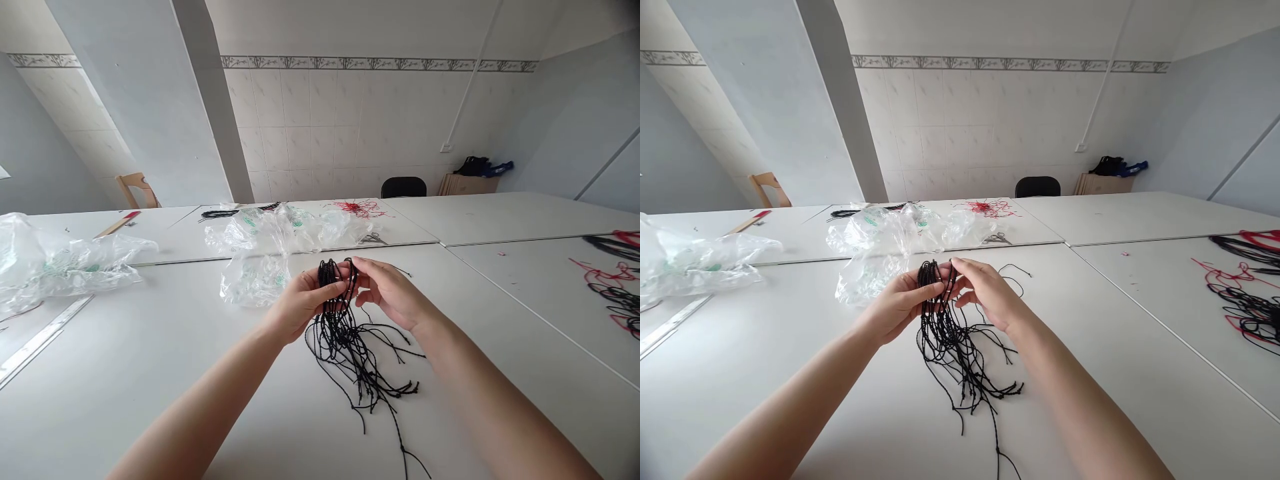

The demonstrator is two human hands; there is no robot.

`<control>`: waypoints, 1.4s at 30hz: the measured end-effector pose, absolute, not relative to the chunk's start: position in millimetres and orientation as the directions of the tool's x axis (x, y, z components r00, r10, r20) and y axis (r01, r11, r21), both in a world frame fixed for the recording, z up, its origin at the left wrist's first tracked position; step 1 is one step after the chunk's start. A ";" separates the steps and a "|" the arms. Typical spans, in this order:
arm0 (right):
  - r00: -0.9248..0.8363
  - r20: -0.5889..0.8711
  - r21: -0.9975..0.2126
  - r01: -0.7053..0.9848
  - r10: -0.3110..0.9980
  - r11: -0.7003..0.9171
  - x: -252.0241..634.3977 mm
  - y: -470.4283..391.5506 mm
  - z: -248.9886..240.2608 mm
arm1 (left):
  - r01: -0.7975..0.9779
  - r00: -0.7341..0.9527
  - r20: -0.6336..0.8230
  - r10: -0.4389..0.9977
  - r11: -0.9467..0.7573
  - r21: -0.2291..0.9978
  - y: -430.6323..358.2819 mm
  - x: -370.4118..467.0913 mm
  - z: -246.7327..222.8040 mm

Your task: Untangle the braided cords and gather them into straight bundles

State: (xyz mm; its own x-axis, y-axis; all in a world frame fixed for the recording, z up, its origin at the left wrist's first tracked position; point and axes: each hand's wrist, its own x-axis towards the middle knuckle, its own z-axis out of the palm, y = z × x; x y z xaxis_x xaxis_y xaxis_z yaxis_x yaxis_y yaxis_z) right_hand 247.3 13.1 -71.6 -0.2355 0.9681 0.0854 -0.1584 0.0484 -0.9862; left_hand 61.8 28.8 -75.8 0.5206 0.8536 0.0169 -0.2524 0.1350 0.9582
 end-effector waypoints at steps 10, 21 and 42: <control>-0.163 0.129 -0.941 -0.330 0.978 0.069 244.9 15.9 -75.8 | -0.351 0.440 0.026 0.898 0.145 0.925 30.6 61.0 -75.5; -0.238 0.068 -0.939 -0.343 0.969 -0.018 239.3 14.5 -78.3 | -0.421 0.378 0.008 0.926 0.164 0.892 38.3 59.9 -79.1; -0.260 0.143 -0.989 -0.007 0.955 0.147 237.8 9.4 -76.9 | -0.373 0.422 -0.041 0.906 0.215 0.902 33.0 60.1 -75.3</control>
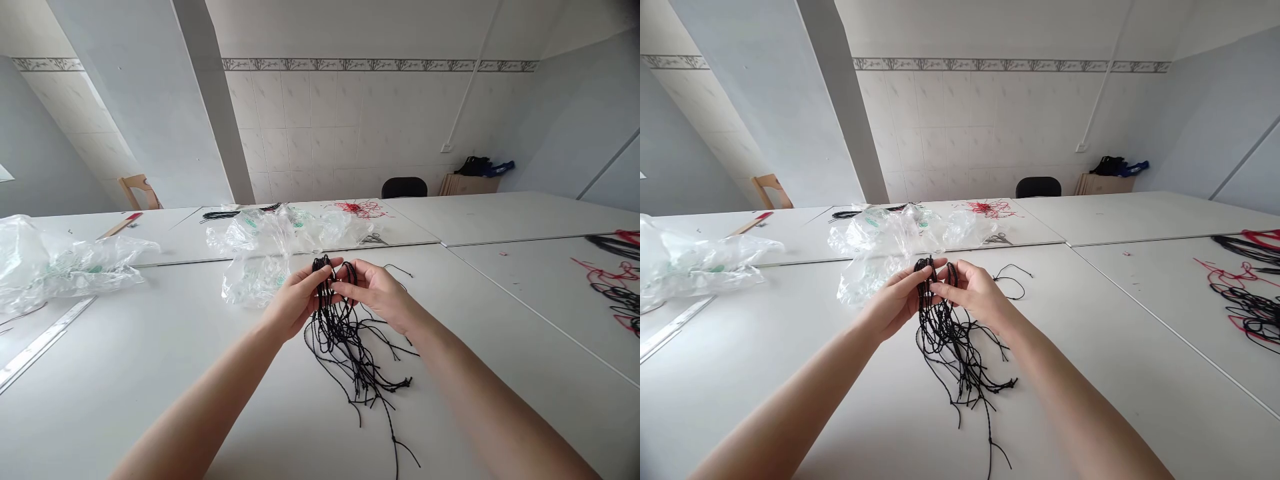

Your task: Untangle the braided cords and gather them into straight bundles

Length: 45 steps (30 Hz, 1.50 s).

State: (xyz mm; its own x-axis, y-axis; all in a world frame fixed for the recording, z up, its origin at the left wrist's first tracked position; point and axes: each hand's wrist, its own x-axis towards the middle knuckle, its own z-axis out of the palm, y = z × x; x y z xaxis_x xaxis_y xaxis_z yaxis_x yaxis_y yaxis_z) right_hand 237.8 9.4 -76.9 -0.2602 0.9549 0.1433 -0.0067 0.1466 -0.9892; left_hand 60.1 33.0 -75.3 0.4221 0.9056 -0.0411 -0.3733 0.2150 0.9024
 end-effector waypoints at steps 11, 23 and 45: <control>-0.217 0.158 -0.978 0.099 0.963 0.183 237.4 5.3 -73.4 | -0.294 0.486 0.019 0.874 0.143 0.945 28.5 59.3 -72.0; -0.151 0.197 -0.978 -0.095 0.969 0.184 242.2 8.5 -72.6 | -0.231 0.500 0.066 0.863 0.060 0.971 29.2 57.4 -69.9; -0.168 0.148 -0.972 -0.207 0.975 0.112 242.3 15.7 -78.3 | -0.283 0.407 0.068 0.911 0.056 0.957 31.6 59.3 -71.4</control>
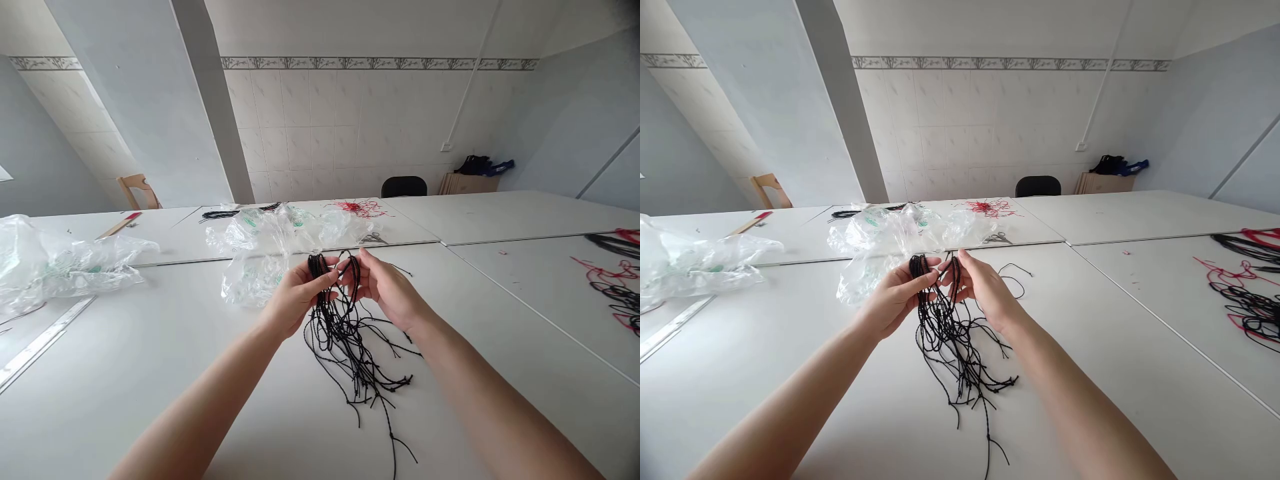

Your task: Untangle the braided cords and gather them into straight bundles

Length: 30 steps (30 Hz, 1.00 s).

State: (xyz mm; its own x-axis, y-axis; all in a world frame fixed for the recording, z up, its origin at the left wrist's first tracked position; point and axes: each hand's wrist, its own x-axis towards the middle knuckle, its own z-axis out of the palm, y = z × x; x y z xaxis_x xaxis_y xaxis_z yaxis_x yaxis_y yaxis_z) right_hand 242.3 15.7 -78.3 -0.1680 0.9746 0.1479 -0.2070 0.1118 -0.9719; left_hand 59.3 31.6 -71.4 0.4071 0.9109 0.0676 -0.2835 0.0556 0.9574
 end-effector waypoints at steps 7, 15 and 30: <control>-0.173 0.195 -0.973 -0.155 0.965 0.169 243.7 13.5 -77.7 | -0.287 0.414 0.075 0.907 0.052 0.957 31.5 59.6 -70.7; -0.187 0.174 -0.977 -0.152 0.967 0.147 241.6 11.1 -73.8 | -0.306 0.418 0.082 0.905 0.055 0.950 32.9 58.4 -72.9; -0.210 0.165 -0.980 -0.142 0.964 0.137 241.6 8.8 -71.5 | -0.308 0.404 0.076 0.912 0.058 0.950 33.2 57.4 -71.5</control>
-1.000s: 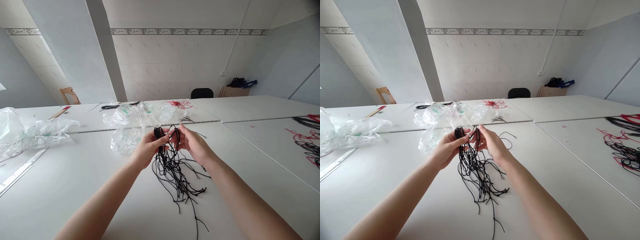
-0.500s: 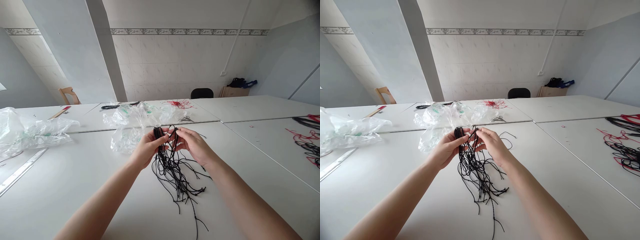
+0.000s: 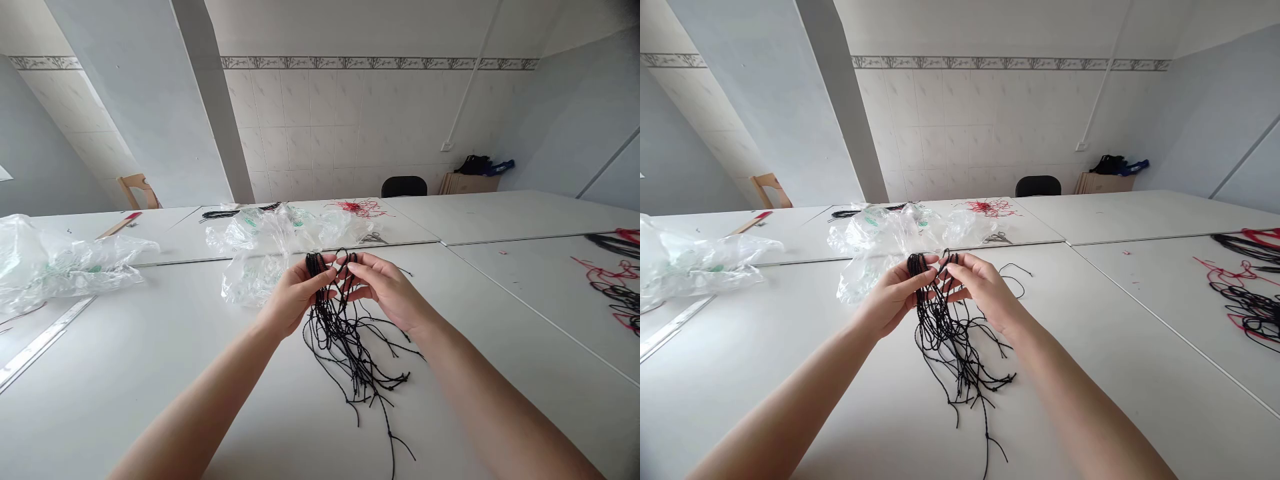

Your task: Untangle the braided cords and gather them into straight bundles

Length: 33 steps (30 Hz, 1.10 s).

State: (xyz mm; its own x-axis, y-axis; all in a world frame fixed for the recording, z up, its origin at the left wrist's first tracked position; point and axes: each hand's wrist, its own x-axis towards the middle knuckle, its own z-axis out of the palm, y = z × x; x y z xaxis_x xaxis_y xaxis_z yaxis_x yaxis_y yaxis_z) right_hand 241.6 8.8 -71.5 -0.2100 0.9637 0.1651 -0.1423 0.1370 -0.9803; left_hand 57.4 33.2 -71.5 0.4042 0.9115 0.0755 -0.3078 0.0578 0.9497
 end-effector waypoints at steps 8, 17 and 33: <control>-0.219 0.164 -0.984 -0.101 0.962 0.145 240.6 6.4 -69.7 | -0.323 0.412 0.081 0.908 0.062 0.944 33.4 57.4 -72.7; -0.217 0.177 -0.982 -0.099 0.960 0.158 238.4 7.0 -71.9 | -0.307 0.465 0.072 0.882 0.085 0.948 33.7 57.5 -72.1; -0.195 0.150 -0.986 -0.102 0.969 0.132 236.2 12.1 -78.4 | -0.248 0.459 0.049 0.887 0.075 0.966 33.3 57.7 -72.3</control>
State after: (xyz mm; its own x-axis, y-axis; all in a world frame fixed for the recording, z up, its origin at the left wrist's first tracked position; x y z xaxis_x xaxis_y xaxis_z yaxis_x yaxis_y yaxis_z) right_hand 236.2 12.1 -78.4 -0.1948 0.9693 0.1503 -0.1022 0.1323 -0.9859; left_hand 57.7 33.3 -72.3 0.4594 0.8868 0.0493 -0.2479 0.0748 0.9659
